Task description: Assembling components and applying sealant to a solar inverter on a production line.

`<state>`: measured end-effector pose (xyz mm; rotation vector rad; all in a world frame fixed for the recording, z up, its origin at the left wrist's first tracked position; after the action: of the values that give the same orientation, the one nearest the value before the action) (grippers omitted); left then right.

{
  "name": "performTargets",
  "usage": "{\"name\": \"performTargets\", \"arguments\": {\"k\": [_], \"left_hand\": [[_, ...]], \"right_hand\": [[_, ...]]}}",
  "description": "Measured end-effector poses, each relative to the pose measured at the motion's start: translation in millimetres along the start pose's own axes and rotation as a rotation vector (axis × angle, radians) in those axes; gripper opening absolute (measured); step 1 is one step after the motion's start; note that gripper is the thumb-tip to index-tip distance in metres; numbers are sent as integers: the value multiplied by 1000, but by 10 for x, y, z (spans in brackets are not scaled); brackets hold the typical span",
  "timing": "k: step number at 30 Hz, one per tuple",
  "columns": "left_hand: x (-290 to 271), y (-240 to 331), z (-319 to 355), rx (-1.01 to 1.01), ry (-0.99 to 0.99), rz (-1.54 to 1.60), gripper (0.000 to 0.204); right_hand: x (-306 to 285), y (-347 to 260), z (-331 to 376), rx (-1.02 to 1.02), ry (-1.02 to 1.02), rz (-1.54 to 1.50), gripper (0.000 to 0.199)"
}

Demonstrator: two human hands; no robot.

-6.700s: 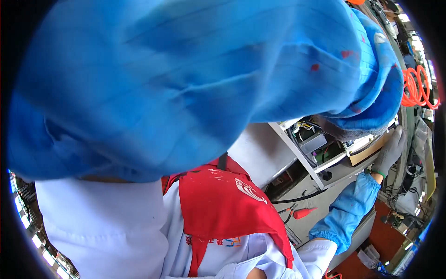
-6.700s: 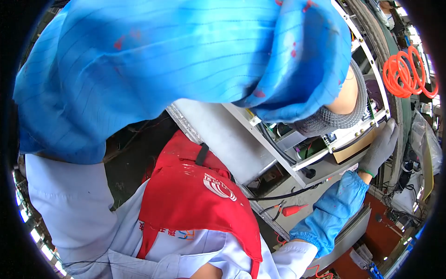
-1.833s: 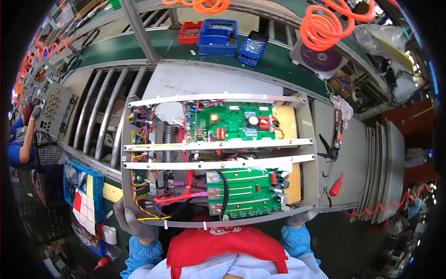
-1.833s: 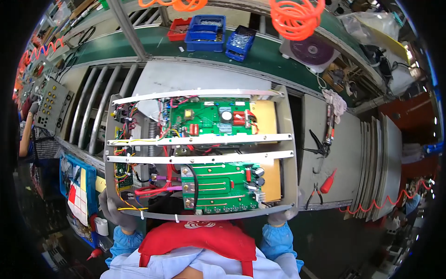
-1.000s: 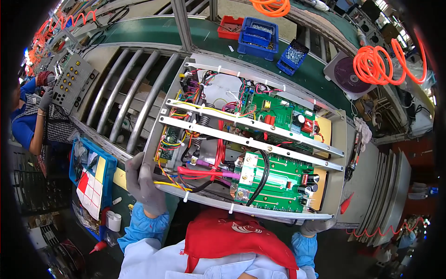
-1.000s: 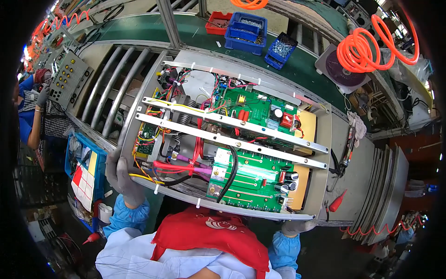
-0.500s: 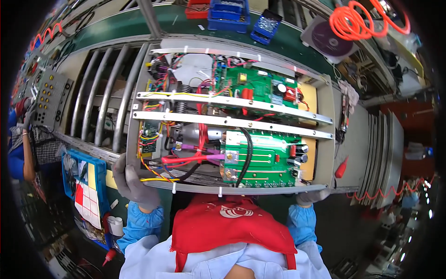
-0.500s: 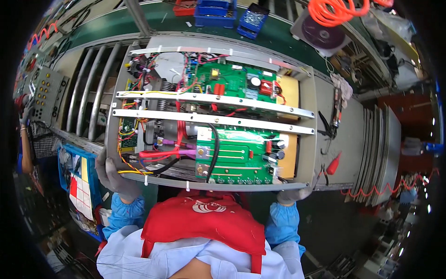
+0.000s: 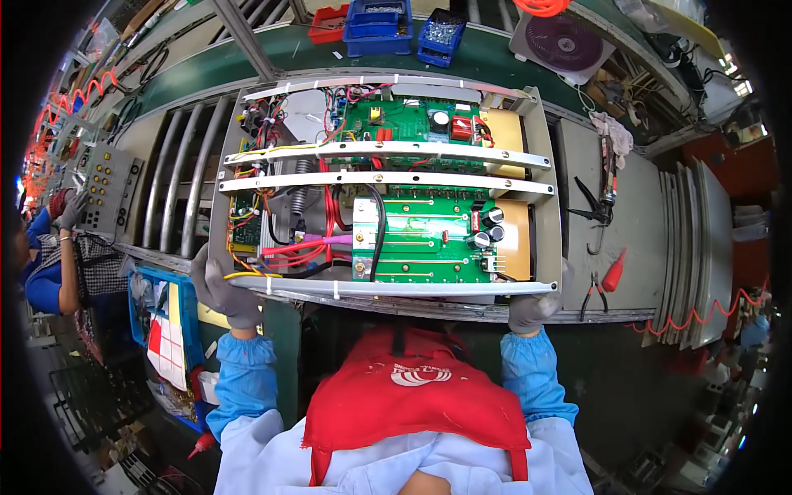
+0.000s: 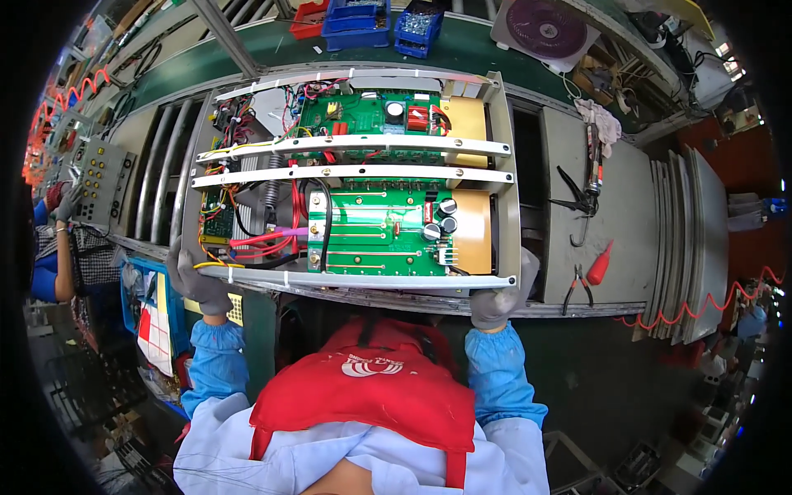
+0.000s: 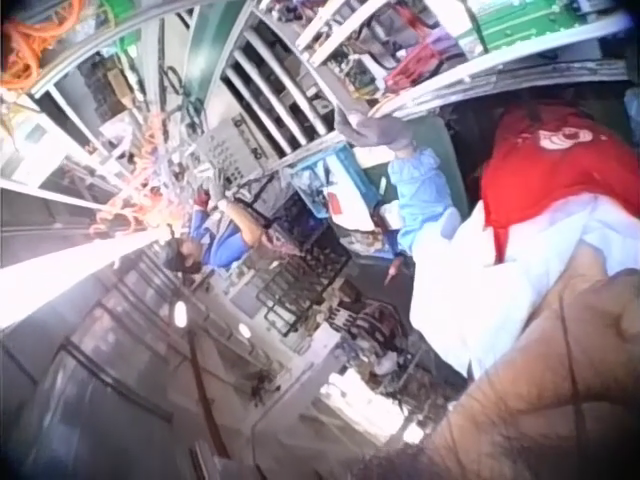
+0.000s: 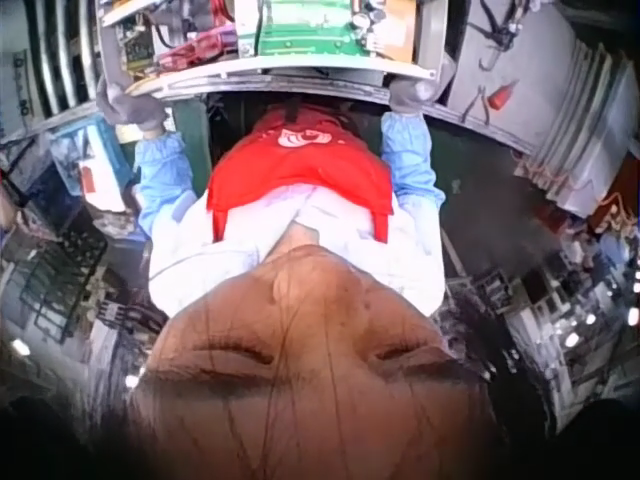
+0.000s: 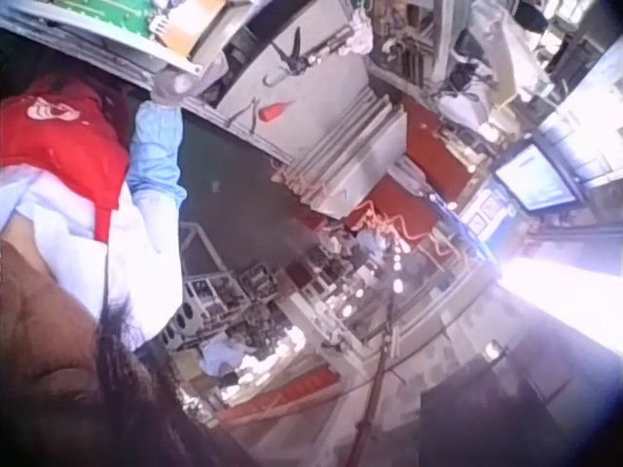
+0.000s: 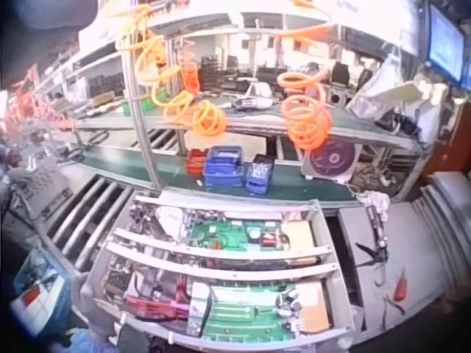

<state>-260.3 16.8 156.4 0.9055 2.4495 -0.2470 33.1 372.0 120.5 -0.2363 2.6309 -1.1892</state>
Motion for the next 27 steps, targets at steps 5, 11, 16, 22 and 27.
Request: {"name": "performTargets", "arguments": {"k": [5, 11, 16, 22, 27], "left_hand": [[99, -100, 185, -487, -3, 195, 27], [83, -340, 287, -111, -19, -237, 27], [68, -363, 300, -207, -112, -353, 8], [21, -750, 602, -399, -86, -239, 10], [25, -9, 74, -959, 11, 298, 29]], "right_hand": [[-47, 2, -1, 119, -46, -9, 67], [-65, 50, -73, -30, -127, -85, 85], [-209, 83, -124, -34, -275, -154, 71], [-358, -57, -228, 43, -423, -128, 75], [-407, 10, -184, 91, -419, -66, 75]]}}
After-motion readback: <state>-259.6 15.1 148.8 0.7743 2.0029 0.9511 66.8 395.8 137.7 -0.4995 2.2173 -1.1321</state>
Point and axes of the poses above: each hand's wrist, its own z-axis away from the middle knuckle, its own x-axis out of the palm, y = z × x, the point moved 2 cm from there along -z, towards the middle knuckle, and after that the axes turned 10 degrees about -z, right-handed, at the moved point
